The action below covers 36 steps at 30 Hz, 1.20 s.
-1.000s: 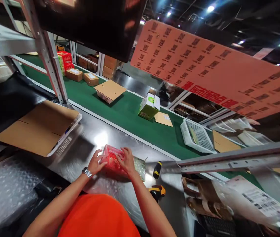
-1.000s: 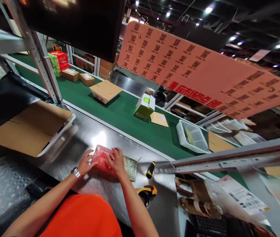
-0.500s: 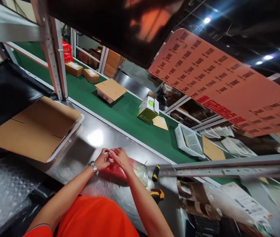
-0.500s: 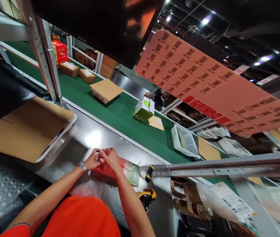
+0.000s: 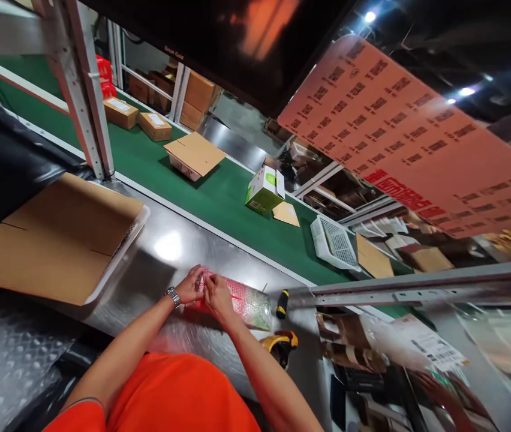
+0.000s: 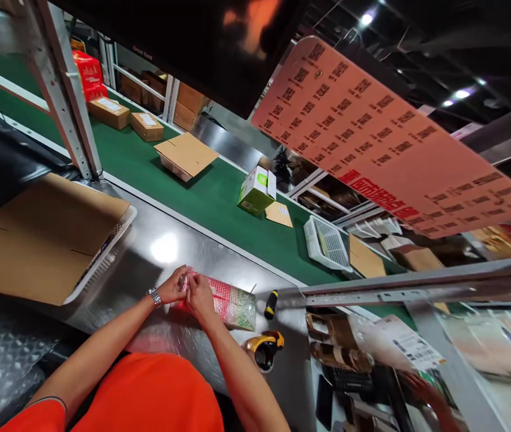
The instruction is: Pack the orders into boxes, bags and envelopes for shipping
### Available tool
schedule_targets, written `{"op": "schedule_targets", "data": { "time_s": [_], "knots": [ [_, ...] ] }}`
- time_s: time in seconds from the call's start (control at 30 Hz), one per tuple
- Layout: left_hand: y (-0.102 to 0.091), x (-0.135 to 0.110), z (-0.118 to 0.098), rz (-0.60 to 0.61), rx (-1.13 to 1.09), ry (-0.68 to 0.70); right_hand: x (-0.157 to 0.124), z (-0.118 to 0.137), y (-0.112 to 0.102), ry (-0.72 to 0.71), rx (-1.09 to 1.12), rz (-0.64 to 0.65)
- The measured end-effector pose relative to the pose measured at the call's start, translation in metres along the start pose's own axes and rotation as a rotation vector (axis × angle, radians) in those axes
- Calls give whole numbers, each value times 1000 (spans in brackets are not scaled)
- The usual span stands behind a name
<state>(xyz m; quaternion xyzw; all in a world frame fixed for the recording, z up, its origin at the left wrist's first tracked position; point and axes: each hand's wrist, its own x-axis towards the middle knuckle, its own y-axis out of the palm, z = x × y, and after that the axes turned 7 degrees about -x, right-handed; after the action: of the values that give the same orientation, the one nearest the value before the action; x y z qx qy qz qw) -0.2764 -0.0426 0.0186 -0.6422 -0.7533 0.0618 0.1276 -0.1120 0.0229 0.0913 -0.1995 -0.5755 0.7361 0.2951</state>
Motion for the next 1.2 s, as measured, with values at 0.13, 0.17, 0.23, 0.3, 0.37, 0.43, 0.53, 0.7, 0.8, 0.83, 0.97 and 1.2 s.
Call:
{"op": "schedule_targets", "data": {
  "time_s": [0.13, 0.17, 0.23, 0.3, 0.37, 0.43, 0.53, 0.7, 0.8, 0.83, 0.97, 1.2],
  "knots": [
    [-15, 6, 1, 141, -27, -48, -31, 9, 20, -38, 30, -109],
    [-18, 8, 1, 152, -26, -46, -37, 9, 22, -40, 43, -123],
    [-23, 9, 2, 170, -28, -49, -47, 6, 25, -59, 78, -127],
    [-27, 11, 1, 179, -45, -76, -64, -4, 23, -76, 132, -140],
    [-29, 13, 1, 183, -92, -128, -94, -25, 20, -4, 172, -225],
    [-31, 14, 1, 194, -159, -185, -138, -56, 18, 210, 159, -395],
    [-34, 17, 1, 222, -232, -247, -214, -110, 22, 697, 47, -567],
    [-42, 24, -10, 265, -224, -270, -284, -165, 33, 1014, -114, -300],
    [-45, 26, -21, 226, -114, -242, -275, -176, 32, 914, -294, -59],
    [-45, 26, -24, 211, -65, -233, -268, -179, 31, 889, -347, -26],
    [-45, 21, -31, 193, 67, -228, -250, -192, 29, 868, -235, -48],
    [-41, 19, -23, 209, 44, -225, -282, -178, -15, 1236, 532, -557]
  ]
}}
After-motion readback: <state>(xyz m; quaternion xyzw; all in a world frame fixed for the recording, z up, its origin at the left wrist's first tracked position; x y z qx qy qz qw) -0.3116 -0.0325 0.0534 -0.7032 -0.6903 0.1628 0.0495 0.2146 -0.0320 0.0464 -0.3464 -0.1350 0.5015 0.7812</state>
